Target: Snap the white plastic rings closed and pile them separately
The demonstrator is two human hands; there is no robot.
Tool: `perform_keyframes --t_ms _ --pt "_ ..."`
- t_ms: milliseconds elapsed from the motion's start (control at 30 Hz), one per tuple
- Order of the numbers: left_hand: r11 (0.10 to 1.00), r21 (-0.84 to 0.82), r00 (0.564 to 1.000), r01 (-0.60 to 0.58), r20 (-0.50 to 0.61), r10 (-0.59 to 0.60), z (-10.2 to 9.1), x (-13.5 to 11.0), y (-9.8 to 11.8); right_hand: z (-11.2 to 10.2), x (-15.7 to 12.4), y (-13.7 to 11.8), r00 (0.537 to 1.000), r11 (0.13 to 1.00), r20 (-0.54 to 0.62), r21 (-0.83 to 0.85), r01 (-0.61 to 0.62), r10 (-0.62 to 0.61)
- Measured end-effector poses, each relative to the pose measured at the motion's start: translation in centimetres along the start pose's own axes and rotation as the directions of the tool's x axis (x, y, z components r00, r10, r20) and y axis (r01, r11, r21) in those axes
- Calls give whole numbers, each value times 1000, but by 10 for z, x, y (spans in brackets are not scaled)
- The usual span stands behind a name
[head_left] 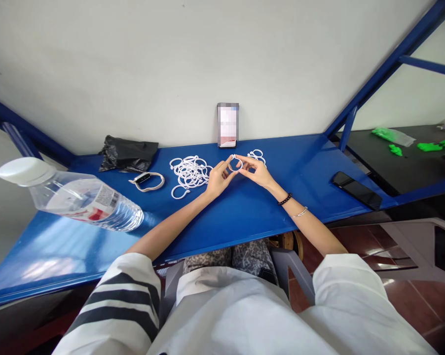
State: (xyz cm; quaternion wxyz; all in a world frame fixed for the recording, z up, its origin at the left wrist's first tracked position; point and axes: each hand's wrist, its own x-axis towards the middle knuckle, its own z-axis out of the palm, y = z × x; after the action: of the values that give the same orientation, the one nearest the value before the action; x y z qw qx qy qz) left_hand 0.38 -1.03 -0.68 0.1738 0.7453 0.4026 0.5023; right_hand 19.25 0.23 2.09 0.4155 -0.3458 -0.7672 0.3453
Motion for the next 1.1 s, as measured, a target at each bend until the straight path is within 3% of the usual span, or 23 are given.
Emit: perform_keyframes --t_ms 533,967,1100 --pt "999 -32 998 -21 65 23 0 1 2 -4 -2 -2 998 999 50 37 -30 28" --pt "997 63 999 33 -17 -32 2 0 1 2 -2 0 995 994 94 97 -49 39" --pt "998 57 999 36 -22 -35 2 0 1 4 -2 -1 998 996 48 75 -55 52"
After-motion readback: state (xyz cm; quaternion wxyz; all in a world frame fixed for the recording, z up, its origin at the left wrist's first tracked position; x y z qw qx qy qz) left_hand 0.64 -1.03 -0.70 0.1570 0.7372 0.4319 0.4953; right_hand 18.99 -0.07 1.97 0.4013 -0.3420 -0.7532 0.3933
